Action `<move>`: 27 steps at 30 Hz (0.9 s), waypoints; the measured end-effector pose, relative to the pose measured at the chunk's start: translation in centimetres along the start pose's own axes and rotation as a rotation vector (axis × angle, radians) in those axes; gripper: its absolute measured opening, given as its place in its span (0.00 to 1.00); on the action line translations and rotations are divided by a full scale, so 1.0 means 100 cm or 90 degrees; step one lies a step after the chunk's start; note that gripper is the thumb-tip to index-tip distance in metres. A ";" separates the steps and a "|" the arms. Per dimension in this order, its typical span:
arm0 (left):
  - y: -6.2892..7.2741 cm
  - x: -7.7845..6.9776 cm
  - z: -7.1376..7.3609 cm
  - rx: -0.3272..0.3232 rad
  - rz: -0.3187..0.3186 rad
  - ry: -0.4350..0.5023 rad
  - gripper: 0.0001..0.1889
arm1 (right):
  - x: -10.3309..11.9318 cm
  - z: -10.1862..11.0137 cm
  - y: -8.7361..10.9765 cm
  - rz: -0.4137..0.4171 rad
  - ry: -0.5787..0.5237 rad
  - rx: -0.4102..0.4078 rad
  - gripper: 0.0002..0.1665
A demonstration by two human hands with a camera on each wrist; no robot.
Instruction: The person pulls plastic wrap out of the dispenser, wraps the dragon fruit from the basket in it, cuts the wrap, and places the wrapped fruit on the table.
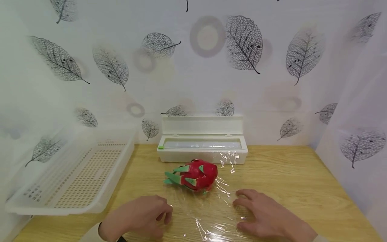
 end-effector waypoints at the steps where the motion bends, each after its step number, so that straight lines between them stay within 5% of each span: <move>1: 0.002 0.003 -0.003 0.002 0.010 0.002 0.14 | 0.000 0.000 0.001 -0.010 -0.006 0.009 0.29; 12: 0.020 0.026 -0.021 -0.031 0.043 0.026 0.16 | -0.002 0.013 0.014 -0.092 -0.068 0.091 0.24; 20: 0.024 0.030 -0.026 -0.078 0.031 0.018 0.12 | 0.008 0.016 0.008 0.004 -0.248 0.063 0.03; 23: 0.024 0.030 -0.026 -0.104 0.013 0.004 0.11 | 0.010 0.012 0.007 0.011 -0.334 0.105 0.05; 27: 0.024 0.030 -0.026 -0.115 0.004 0.001 0.10 | 0.014 0.005 0.007 0.024 -0.365 0.124 0.09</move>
Point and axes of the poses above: each hand's wrist, its own y-axis away from the middle knuckle, its own z-axis out of the back of the hand, x = y × z, the point moved 4 cm from there along -y, towards the middle knuckle, and after that the axes turned 11 degrees about z, right-handed, at the moved point
